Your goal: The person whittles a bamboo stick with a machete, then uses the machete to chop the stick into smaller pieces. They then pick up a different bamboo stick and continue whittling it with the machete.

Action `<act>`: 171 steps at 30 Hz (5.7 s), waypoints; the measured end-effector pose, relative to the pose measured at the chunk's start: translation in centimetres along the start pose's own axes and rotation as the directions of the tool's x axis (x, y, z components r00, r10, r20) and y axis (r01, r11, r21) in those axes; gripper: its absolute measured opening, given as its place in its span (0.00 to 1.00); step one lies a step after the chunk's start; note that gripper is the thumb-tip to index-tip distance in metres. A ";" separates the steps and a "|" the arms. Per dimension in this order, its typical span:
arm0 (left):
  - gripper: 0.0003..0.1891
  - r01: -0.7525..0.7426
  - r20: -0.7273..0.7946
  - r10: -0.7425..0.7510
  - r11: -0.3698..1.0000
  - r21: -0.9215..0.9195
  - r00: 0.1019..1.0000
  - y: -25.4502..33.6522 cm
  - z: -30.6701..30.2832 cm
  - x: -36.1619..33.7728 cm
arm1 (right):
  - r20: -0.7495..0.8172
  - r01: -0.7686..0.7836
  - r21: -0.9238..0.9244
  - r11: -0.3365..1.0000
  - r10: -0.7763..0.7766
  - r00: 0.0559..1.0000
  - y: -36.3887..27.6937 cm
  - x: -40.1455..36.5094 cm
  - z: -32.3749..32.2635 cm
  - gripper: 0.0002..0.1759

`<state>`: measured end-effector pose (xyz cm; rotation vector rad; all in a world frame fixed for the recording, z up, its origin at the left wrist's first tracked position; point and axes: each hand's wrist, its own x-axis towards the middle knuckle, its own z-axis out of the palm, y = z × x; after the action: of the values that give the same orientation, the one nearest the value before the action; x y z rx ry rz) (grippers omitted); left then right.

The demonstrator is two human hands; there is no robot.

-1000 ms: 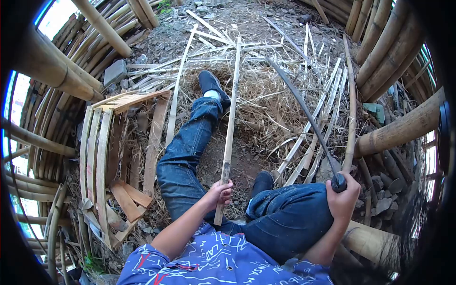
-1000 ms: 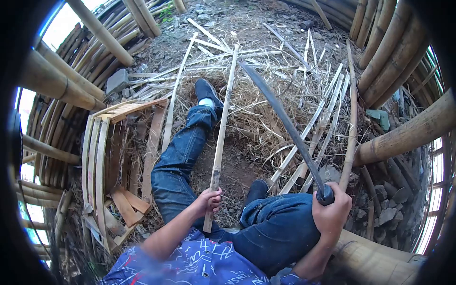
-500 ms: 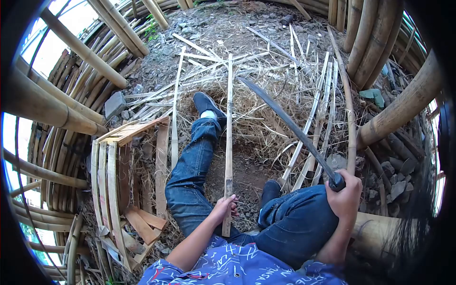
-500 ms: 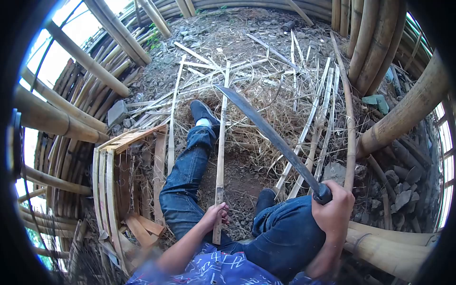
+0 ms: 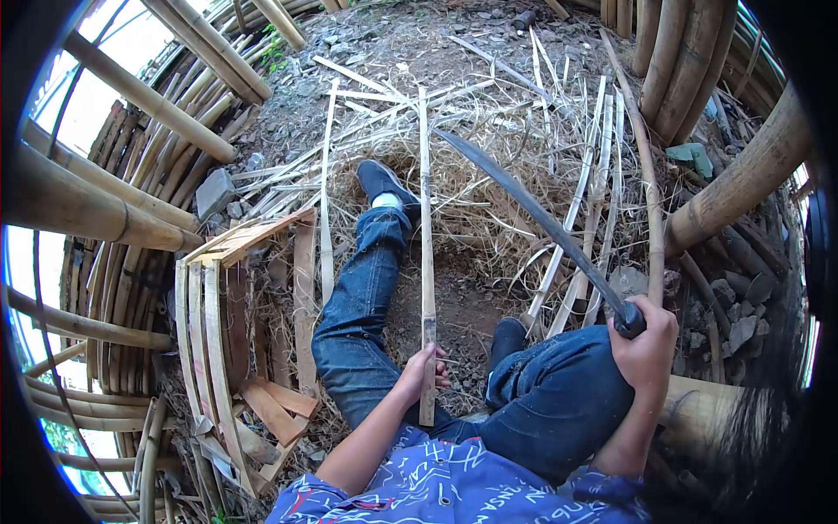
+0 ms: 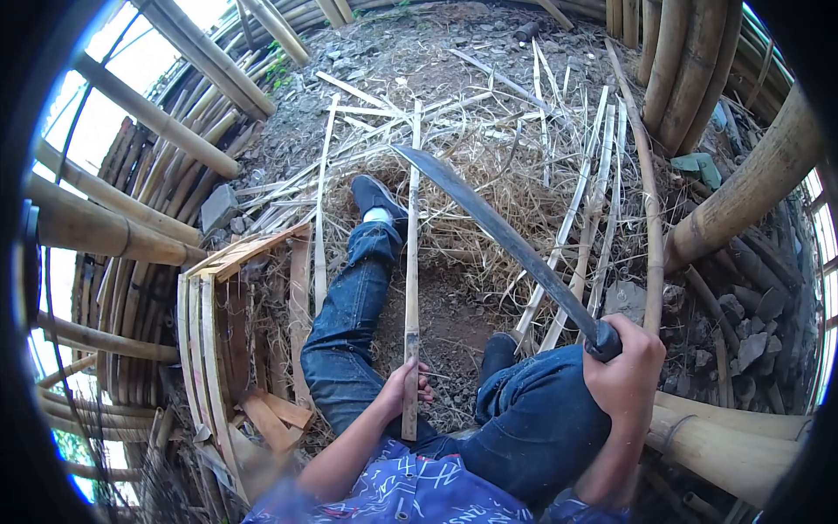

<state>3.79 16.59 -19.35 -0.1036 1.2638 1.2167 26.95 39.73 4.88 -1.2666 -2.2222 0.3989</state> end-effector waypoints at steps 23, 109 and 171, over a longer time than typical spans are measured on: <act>0.15 -0.540 -0.001 0.641 0.648 0.536 0.767 3.4 5.5 -7.4 | 0.049 -0.024 0.041 0.999 0.022 0.999 0.1 -0.1 0.0 0.07; 0.13 -0.641 0.543 0.340 0.413 0.647 0.768 6.4 14.6 -16.6 | 0.592 -0.684 0.569 0.456 0.350 0.726 4.7 -6.0 -7.6 0.30; 0.18 -0.567 0.481 0.302 0.466 0.679 0.823 6.9 16.0 -18.6 | -0.002 0.201 -0.491 0.848 -0.231 0.973 5.5 -1.1 -4.6 0.11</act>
<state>12.63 18.16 4.48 1.1331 1.5042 0.8998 33.94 41.59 5.49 -1.2194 -2.4664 -0.3122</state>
